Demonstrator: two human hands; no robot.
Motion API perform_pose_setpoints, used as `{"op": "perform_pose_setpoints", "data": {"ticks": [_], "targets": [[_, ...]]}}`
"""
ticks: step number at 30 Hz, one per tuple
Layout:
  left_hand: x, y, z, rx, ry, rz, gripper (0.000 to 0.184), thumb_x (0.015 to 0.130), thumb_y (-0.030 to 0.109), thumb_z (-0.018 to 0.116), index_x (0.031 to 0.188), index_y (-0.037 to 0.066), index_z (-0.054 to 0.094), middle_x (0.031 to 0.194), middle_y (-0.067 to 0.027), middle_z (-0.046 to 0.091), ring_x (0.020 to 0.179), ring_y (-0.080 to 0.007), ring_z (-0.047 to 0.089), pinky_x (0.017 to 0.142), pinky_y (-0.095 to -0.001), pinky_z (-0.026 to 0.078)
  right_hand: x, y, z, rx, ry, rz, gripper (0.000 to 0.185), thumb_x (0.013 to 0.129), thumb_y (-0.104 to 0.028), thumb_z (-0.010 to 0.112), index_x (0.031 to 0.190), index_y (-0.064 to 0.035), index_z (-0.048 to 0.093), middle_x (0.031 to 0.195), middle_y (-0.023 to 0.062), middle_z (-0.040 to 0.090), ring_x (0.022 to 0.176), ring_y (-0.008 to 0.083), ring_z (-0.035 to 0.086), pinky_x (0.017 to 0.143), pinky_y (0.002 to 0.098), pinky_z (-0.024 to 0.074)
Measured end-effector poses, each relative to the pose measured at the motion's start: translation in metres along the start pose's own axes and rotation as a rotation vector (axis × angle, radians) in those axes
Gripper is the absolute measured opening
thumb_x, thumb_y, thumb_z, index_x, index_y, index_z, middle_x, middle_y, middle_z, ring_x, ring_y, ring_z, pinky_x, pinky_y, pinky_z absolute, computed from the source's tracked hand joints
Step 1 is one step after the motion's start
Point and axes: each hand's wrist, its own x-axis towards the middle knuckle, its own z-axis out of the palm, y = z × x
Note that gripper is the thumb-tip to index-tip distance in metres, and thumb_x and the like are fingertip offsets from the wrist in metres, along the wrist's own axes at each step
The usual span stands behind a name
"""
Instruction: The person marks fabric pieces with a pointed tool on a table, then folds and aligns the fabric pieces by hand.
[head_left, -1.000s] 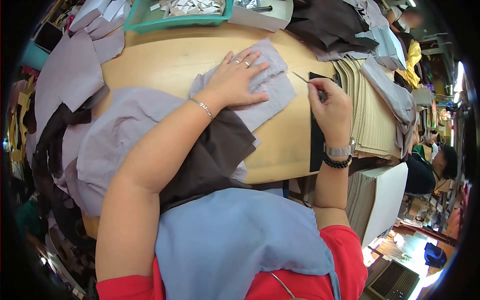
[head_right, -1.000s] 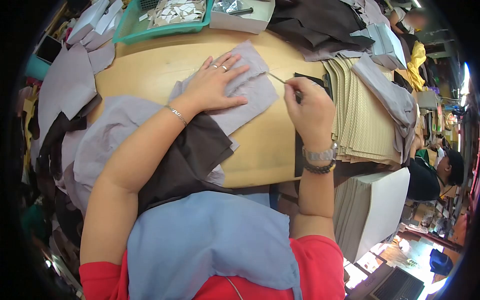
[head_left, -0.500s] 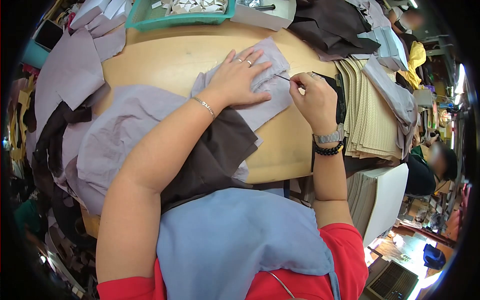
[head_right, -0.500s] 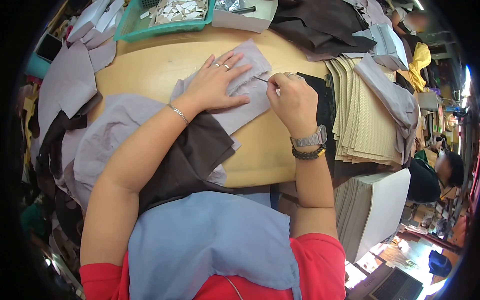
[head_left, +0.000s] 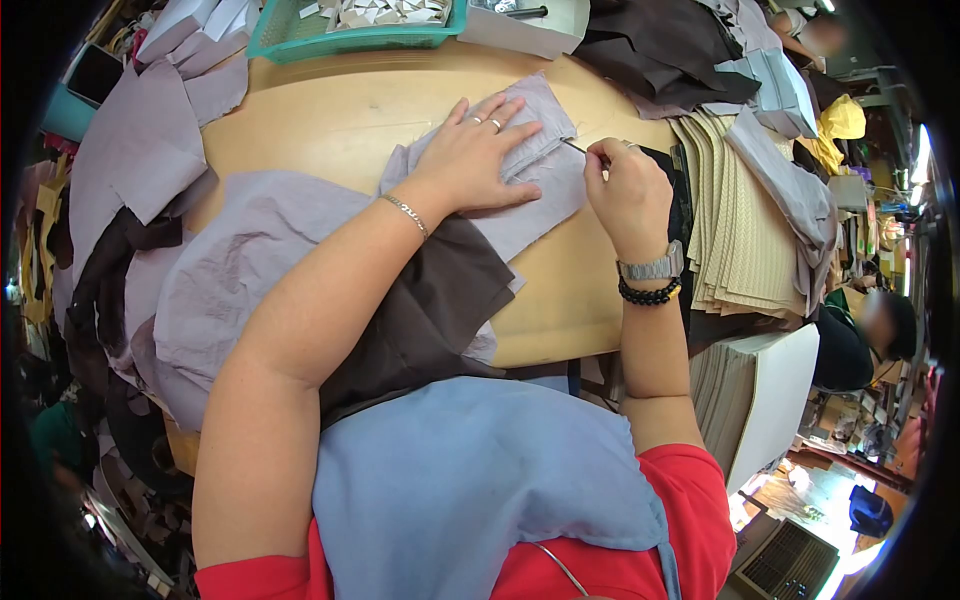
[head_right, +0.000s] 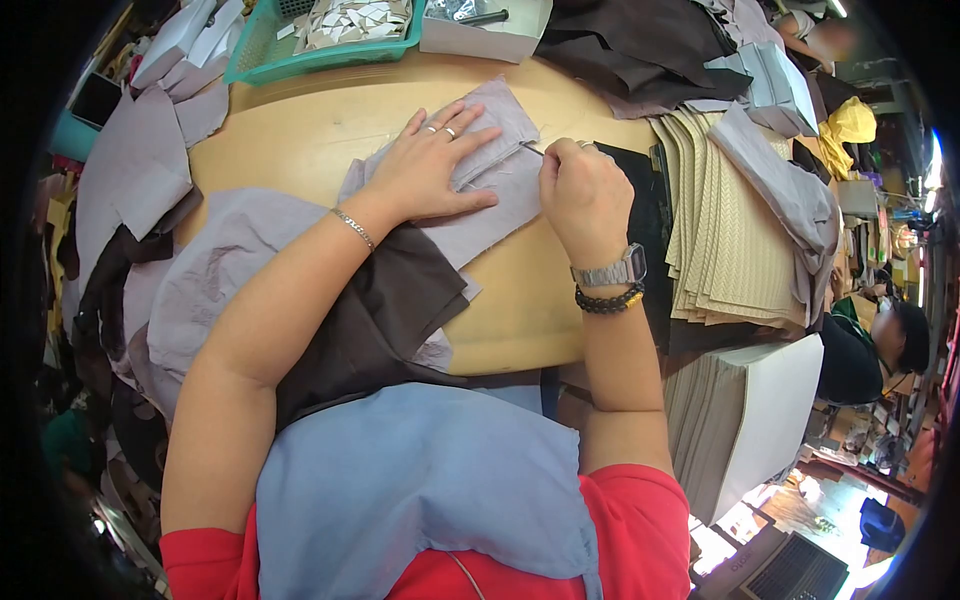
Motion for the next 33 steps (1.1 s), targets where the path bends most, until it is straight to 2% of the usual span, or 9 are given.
{"op": "perform_pose_setpoints", "data": {"ticks": [7, 10, 14, 18, 21, 33], "targets": [[0.000, 0.000, 0.000, 0.010, -0.002, 0.000, 0.081, 0.078, 0.066, 0.065, 0.144, 0.023, 0.048, 0.155, -0.0119, 0.036, 0.146, -0.0288, 0.029, 0.118, -0.0543, 0.020, 0.009, -0.001, -0.003, -0.001, -0.046, 0.085, 0.010, 0.084, -0.016, 0.065, 0.082, -0.0069, 0.069, 0.078, 0.0144, 0.068, 0.071, 0.0339, 0.067, 0.063, 0.0417, 0.0535], [0.000, 0.000, -0.001, 0.007, -0.006, -0.001, 0.081, 0.078, 0.066, 0.064, 0.144, 0.023, 0.048, 0.155, -0.0120, 0.036, 0.146, -0.0288, 0.028, 0.118, -0.0542, 0.020, 0.012, 0.006, 0.000, -0.011, 0.002, 0.072, 0.011, 0.083, -0.017, 0.065, 0.081, -0.0073, 0.069, 0.076, 0.0145, 0.069, 0.070, 0.0349, 0.068, 0.063, 0.0426, 0.0539], [0.000, 0.000, -0.002, -0.005, -0.015, -0.001, 0.080, 0.078, 0.065, 0.065, 0.144, 0.023, 0.048, 0.155, -0.0121, 0.036, 0.146, -0.0288, 0.028, 0.118, -0.0543, 0.020, 0.015, 0.031, -0.009, -0.214, 0.012, 0.164, 0.011, 0.084, -0.020, 0.064, 0.082, -0.0105, 0.070, 0.077, 0.0124, 0.069, 0.071, 0.0327, 0.068, 0.063, 0.0427, 0.0537], [0.001, 0.000, 0.001, -0.005, -0.011, -0.003, 0.080, 0.078, 0.065, 0.065, 0.144, 0.023, 0.048, 0.155, -0.0121, 0.036, 0.146, -0.0289, 0.027, 0.118, -0.0546, 0.020, 0.010, 0.028, -0.022, -0.008, 0.035, 0.135, 0.010, 0.084, -0.020, 0.065, 0.082, -0.0110, 0.070, 0.076, 0.0096, 0.069, 0.072, 0.0298, 0.068, 0.063, 0.0396, 0.0529], [0.001, 0.000, 0.000, 0.004, -0.009, 0.000, 0.080, 0.077, 0.066, 0.064, 0.143, 0.022, 0.049, 0.156, -0.0121, 0.036, 0.146, -0.0287, 0.027, 0.118, -0.0538, 0.019, 0.007, 0.016, -0.018, 0.039, 0.042, 0.037, 0.009, 0.083, -0.018, 0.065, 0.082, -0.0106, 0.070, 0.077, 0.0093, 0.070, 0.072, 0.0288, 0.068, 0.063, 0.0385, 0.0529], [0.001, 0.000, 0.002, 0.007, -0.006, 0.002, 0.082, 0.077, 0.067, 0.062, 0.143, 0.021, 0.049, 0.155, -0.0124, 0.036, 0.146, -0.0285, 0.027, 0.119, -0.0525, 0.019, 0.008, 0.011, -0.010, 0.054, 0.022, -0.051, 0.007, 0.080, -0.015, 0.067, 0.078, -0.0080, 0.068, 0.075, 0.0094, 0.067, 0.070, 0.0293, 0.066, 0.062, 0.0378, 0.0525]]}}
